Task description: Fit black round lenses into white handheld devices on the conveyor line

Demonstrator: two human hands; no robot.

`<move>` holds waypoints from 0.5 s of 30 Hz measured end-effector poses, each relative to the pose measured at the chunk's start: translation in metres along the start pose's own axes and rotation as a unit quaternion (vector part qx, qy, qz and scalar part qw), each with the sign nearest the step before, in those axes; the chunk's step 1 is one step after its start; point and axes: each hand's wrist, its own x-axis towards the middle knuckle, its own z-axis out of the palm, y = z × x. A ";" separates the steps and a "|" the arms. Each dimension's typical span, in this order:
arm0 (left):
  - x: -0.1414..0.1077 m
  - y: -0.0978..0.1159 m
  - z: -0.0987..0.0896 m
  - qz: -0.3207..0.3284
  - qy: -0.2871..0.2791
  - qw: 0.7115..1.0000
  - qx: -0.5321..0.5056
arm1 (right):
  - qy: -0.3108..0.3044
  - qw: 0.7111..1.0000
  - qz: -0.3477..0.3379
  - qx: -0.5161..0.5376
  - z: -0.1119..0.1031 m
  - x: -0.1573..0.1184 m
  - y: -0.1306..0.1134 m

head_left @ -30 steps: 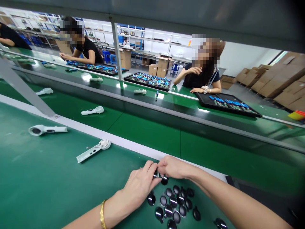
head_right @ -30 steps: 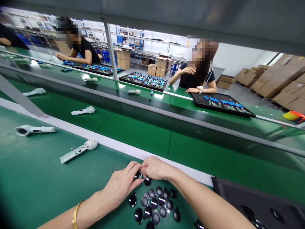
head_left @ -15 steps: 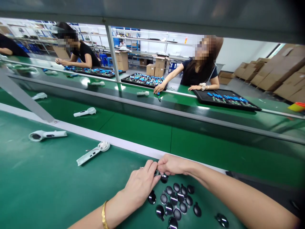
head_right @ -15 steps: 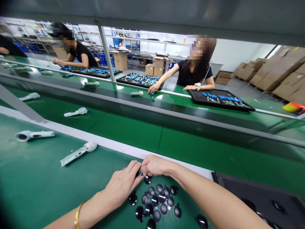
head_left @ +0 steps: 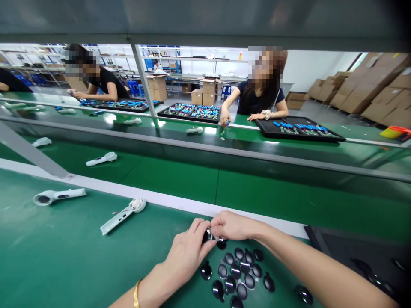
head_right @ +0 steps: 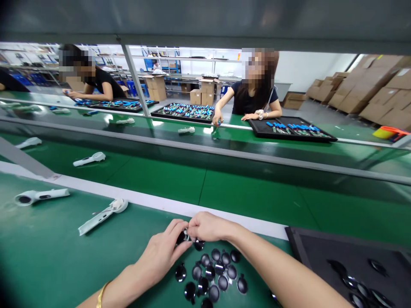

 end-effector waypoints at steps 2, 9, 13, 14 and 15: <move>-0.001 -0.002 -0.005 -0.002 0.000 0.998 -0.060 | 0.022 0.999 -0.017 -0.019 0.003 -0.005 -0.003; 0.004 -0.007 -0.026 -0.049 -0.017 0.964 -0.260 | 0.128 0.991 -0.037 -0.020 0.007 -0.038 -0.020; 0.009 -0.001 -0.036 -0.144 -0.145 0.826 -0.526 | 0.169 0.970 -0.046 0.170 0.003 -0.060 -0.017; 0.009 0.001 -0.037 -0.169 -0.182 0.774 -0.582 | 0.177 0.956 -0.049 0.227 0.002 -0.065 -0.013; 0.009 0.002 -0.037 -0.193 -0.206 0.728 -0.625 | 0.189 0.940 -0.050 0.281 0.003 -0.069 -0.009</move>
